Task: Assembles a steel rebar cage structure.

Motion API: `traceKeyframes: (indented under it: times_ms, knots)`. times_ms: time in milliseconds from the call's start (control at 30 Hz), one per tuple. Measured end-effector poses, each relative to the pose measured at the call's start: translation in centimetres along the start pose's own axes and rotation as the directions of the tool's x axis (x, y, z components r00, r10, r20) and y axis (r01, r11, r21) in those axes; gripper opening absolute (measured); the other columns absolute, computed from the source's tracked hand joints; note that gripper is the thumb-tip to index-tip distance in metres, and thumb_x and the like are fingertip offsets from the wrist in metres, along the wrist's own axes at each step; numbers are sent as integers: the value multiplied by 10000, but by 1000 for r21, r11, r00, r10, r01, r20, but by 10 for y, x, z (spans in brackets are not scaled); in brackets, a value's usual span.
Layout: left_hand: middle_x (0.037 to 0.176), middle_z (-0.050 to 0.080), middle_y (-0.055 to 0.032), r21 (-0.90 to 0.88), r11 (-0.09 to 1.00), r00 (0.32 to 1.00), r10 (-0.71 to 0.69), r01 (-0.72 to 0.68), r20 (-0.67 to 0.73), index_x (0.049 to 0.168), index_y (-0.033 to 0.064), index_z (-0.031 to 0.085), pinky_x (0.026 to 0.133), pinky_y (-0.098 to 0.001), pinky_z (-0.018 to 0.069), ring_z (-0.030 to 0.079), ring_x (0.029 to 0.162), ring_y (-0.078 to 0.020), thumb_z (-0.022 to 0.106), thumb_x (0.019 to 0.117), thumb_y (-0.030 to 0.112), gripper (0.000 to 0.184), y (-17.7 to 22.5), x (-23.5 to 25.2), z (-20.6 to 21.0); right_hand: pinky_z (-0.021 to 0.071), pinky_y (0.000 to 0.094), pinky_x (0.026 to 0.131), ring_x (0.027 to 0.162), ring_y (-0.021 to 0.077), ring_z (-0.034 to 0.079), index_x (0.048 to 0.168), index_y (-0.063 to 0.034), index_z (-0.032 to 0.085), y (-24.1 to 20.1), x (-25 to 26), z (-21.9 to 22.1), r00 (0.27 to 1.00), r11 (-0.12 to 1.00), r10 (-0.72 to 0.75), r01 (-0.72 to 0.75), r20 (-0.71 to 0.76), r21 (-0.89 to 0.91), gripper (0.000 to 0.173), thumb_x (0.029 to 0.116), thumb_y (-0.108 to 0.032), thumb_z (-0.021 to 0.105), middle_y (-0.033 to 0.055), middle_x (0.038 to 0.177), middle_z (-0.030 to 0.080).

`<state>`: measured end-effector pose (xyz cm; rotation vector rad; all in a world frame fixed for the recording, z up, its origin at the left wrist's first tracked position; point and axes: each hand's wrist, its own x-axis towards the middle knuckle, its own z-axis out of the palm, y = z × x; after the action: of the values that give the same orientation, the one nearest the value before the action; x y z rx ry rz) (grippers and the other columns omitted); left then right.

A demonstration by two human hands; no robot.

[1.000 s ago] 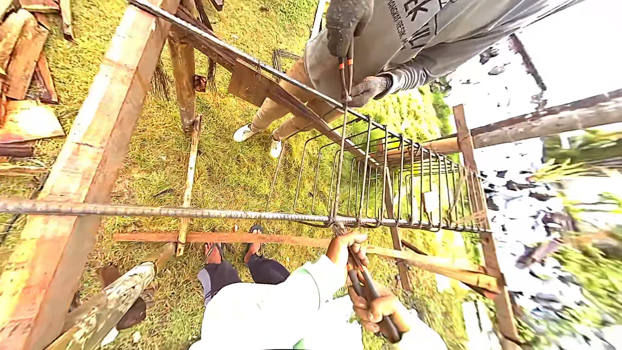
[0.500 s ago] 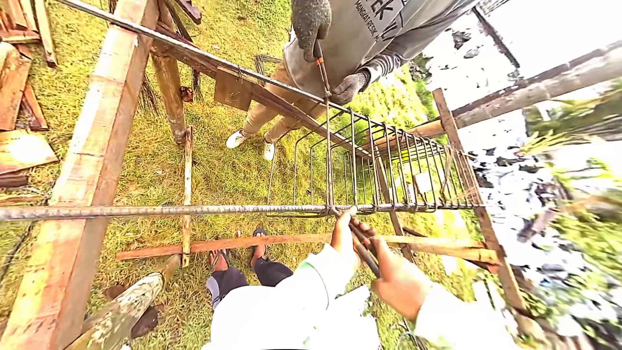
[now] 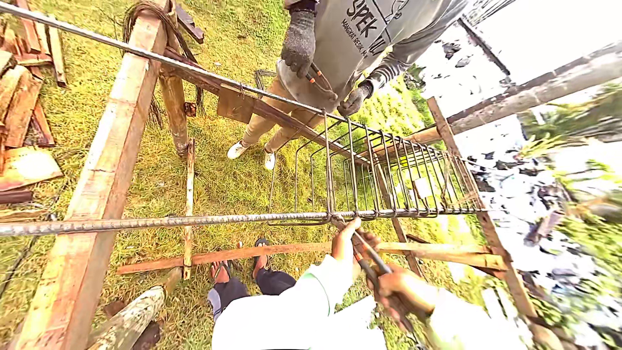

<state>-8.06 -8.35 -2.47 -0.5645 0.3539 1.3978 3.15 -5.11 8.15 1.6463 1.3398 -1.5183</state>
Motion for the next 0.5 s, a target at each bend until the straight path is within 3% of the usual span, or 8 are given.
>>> traceKeyframes:
  times_ms: [67, 100, 200, 233, 300, 333, 400, 500]
  knots:
    - [851, 719, -116, -61, 997, 990, -39, 48, 134, 965, 57, 578, 793, -421, 620, 738, 820, -260, 371, 1116, 347, 387, 0, -4, -6, 558, 288, 487, 514, 113, 610, 974, -156, 583, 4, 6, -22, 914, 953, -33, -94, 405, 289, 165, 854, -265, 559, -10, 660, 565]
    - [756, 678, -80, -85, 995, 991, -45, 56, 123, 883, 88, 556, 751, -413, 619, 714, 733, -234, 374, 1114, 349, 393, -3, -1, -3, 563, 287, 494, 523, 117, 620, 973, -151, 589, 4, 7, -25, 893, 940, -26, -131, 449, 315, 187, 866, -294, 534, -3, 667, 574]
    - [562, 487, 4, -101, 995, 1000, -12, 13, 11, 760, 145, 445, 601, -353, 578, 563, 505, -155, 403, 1107, 304, 384, -4, 9, 10, 606, 355, 550, 604, 203, 690, 1112, -54, 618, -23, -10, -19, 997, 995, 51, -46, 63, -87, 359, 1079, -349, 416, 97, 752, 674]
    - [550, 477, 3, -111, 994, 1000, -7, 4, -26, 757, 142, 443, 572, -346, 574, 551, 482, -153, 420, 1102, 303, 381, -5, 11, 12, 615, 395, 606, 694, 241, 714, 1183, -41, 628, -34, -20, -7, 983, 924, -8, -62, -181, -378, 373, 1057, -383, 552, 134, 841, 703]
    - [543, 484, -10, -123, 992, 994, 8, -21, -108, 760, 126, 450, 529, -351, 568, 546, 457, -163, 452, 1092, 294, 373, -4, 13, 19, 553, 581, 869, 1098, 421, 652, 1476, -26, 455, -42, -35, 26, 884, 561, -183, -266, -430, -784, 778, 904, -460, 754, 259, 1233, 630]
    - [544, 488, -10, -133, 991, 990, 6, -25, -144, 761, 125, 451, 509, -341, 561, 543, 448, -159, 462, 1086, 289, 364, -5, 11, 25, 536, 604, 899, 1201, 470, 596, 1550, -6, 354, -33, -34, 39, 819, 410, -297, -355, -491, -840, 910, 855, -378, 809, 283, 1328, 571]
    - [538, 497, -15, -138, 990, 979, -8, -21, -205, 762, 117, 457, 480, -335, 554, 544, 431, -158, 476, 1084, 303, 372, -8, 9, 33, 565, 582, 771, 1099, 485, 646, 1474, -2, 455, -12, -20, 42, 685, 278, -490, -463, -538, -842, 807, 755, -105, 807, 281, 1255, 610]
    - [530, 472, -15, -56, 998, 971, 8, -22, -238, 809, 100, 443, 454, -301, 539, 533, 417, -144, 423, 1108, 310, 366, -12, 11, 29, 549, 602, 847, 1085, 455, 665, 1536, -64, 332, -30, -20, 38, 820, 406, -147, -459, -553, -790, 809, 817, -78, 704, 272, 1307, 586]
